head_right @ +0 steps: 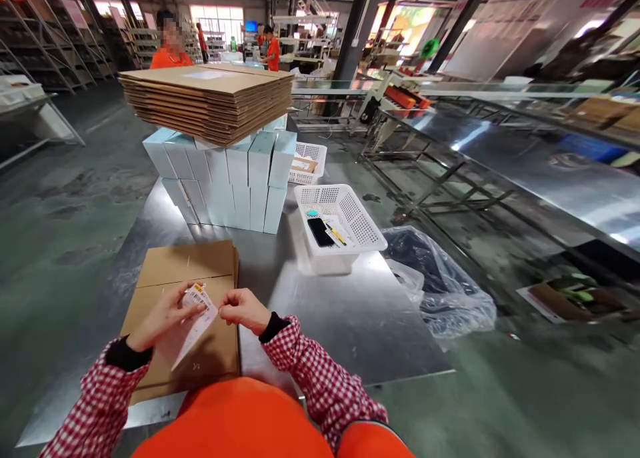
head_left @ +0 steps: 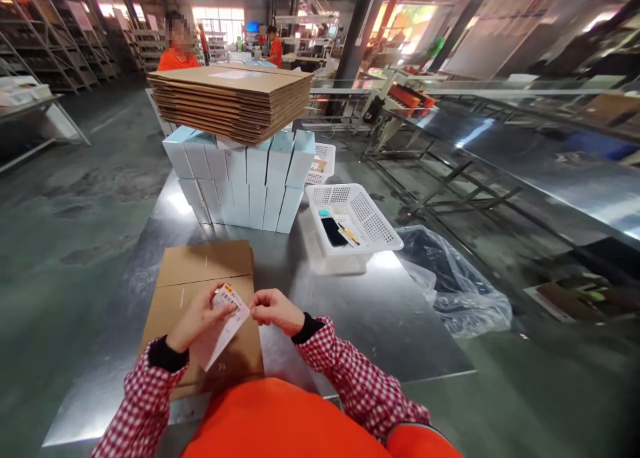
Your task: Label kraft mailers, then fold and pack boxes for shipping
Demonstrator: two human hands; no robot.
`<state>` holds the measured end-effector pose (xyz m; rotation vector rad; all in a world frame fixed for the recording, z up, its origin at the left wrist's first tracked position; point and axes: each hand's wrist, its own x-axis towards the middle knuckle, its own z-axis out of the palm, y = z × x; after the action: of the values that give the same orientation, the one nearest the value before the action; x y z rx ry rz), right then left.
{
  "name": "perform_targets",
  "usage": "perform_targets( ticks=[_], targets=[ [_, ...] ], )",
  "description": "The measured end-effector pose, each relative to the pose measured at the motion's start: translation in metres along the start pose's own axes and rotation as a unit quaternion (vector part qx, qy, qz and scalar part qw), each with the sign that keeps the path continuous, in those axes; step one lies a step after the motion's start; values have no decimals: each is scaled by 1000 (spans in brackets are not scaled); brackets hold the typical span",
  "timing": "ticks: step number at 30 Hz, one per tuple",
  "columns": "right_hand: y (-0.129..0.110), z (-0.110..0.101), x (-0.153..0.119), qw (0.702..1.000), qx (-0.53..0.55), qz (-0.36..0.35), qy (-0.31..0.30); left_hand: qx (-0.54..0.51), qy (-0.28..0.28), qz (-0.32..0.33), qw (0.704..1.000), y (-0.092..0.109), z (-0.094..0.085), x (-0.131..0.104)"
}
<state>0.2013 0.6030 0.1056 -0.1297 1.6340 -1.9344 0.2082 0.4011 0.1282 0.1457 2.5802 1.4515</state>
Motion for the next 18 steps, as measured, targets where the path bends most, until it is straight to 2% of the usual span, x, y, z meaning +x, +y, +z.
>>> perform_targets(
  ticks=[3, 4, 5, 9, 12, 15, 17, 18],
  targets=[
    [1, 1, 2, 999, 52, -8, -7, 42, 121, 35, 991, -2, 6, 4],
    [1, 1, 3, 998, 64, -17, -2, 51, 137, 46, 988, -1, 8, 4],
    [1, 1, 4, 997, 73, -26, 5, 53, 124, 54, 989, 1, 10, 4],
    [1, 3, 10, 994, 82, -65, 24, 18, 14, 62, 998, 14, 20, 3],
    [5, 2, 15, 993, 60, -98, 27, -6, 3, 41, 999, 20, 22, 7],
    [10, -5, 26, 992, 6, -126, 22, -32, -12, 31, 999, 16, 21, 15],
    [13, -14, 39, 989, -33, -145, 21, -16, -4, 42, 999, 9, 22, 24],
    [13, -21, 49, 986, -51, -155, 21, 25, 14, 59, 998, 5, 23, 31]
  ],
)
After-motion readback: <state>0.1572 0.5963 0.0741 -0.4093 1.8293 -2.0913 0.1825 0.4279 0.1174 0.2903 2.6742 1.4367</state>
